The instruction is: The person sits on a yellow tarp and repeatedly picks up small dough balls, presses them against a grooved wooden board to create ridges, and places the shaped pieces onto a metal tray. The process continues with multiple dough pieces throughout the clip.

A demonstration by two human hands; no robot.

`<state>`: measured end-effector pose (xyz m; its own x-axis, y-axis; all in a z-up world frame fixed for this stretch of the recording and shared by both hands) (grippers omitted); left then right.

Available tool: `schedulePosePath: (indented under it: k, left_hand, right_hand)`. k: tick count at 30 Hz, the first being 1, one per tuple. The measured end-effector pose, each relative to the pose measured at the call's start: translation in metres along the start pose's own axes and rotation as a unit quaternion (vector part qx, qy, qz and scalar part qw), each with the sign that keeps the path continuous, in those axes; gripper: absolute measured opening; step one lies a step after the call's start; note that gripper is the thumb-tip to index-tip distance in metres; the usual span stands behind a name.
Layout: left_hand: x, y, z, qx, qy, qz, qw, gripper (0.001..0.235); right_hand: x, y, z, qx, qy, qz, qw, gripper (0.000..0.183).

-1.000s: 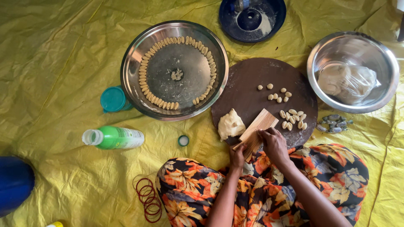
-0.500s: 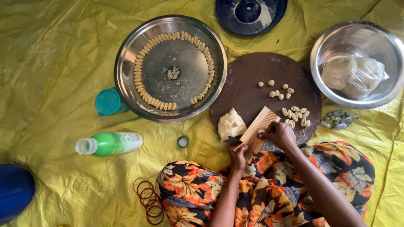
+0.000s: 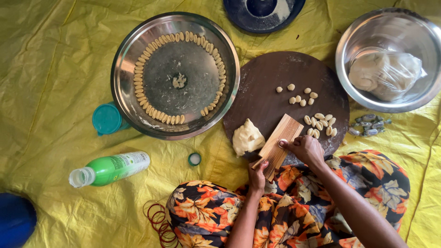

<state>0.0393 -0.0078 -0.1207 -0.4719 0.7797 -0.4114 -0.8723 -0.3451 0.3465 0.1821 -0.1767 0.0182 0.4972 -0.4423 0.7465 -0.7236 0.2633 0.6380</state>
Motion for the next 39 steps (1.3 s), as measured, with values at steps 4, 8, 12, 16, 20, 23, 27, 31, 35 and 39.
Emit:
schedulePosePath:
  k: [4, 8, 12, 16, 20, 23, 27, 31, 35, 39]
  left_hand:
    - [0.000, 0.003, 0.001, 0.013, 0.000, 0.009, 1.000, 0.021]
    - [0.001, 0.003, 0.000, 0.026, 0.016, 0.035, 0.999, 0.021]
    - [0.000, 0.003, 0.002, 0.013, 0.006, 0.023, 1.000, 0.020]
    - [-0.006, 0.004, 0.012, 0.017, 0.001, 0.013, 1.000, 0.019]
    - [-0.018, 0.006, 0.040, 0.015, 0.024, -0.003, 1.000, 0.019]
    - [-0.026, 0.011, 0.058, 0.088, 0.052, -0.034, 0.994, 0.020]
    - [-0.037, 0.011, 0.081, 0.080, 0.039, -0.042, 0.995, 0.024]
    - [-0.043, 0.014, 0.091, 0.070, 0.034, -0.052, 0.996, 0.024]
    - [-0.042, 0.015, 0.090, 0.067, 0.015, -0.051, 0.996, 0.026]
    - [-0.038, 0.016, 0.085, 0.059, 0.026, -0.033, 0.997, 0.021]
  right_hand:
    - [-0.004, -0.007, 0.004, -0.014, 0.001, 0.000, 1.000, 0.070]
    - [-0.006, -0.018, 0.006, -0.006, -0.009, 0.008, 1.000, 0.068]
    - [-0.010, -0.029, 0.011, 0.000, -0.011, 0.022, 1.000, 0.071]
    - [-0.009, -0.040, 0.013, -0.008, 0.003, 0.035, 0.999, 0.068]
    - [-0.004, -0.042, 0.010, -0.012, 0.004, 0.050, 0.999, 0.063]
    - [-0.003, -0.041, 0.009, -0.016, 0.020, 0.065, 0.998, 0.063]
    - [-0.003, -0.046, 0.008, -0.022, 0.016, 0.084, 0.996, 0.060]
    - [0.001, -0.057, 0.011, -0.056, -0.050, 0.059, 0.995, 0.045]
    - [-0.003, -0.069, 0.018, -0.077, -0.141, 0.030, 0.987, 0.041]
    - [-0.018, -0.081, 0.021, -0.051, -0.339, -0.015, 0.939, 0.034]
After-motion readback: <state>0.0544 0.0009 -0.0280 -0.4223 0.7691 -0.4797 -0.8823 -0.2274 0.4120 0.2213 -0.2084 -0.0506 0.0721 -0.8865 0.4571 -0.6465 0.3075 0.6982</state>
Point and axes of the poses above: each hand's wrist, its own y-axis away from the middle knuckle, its own x-axis out of the back of the hand, z = x × y, the point moved 5 cm from there along -y, towards the middle knuckle, and after that the axes turned 10 degrees about -x, right-handed, at the moved point
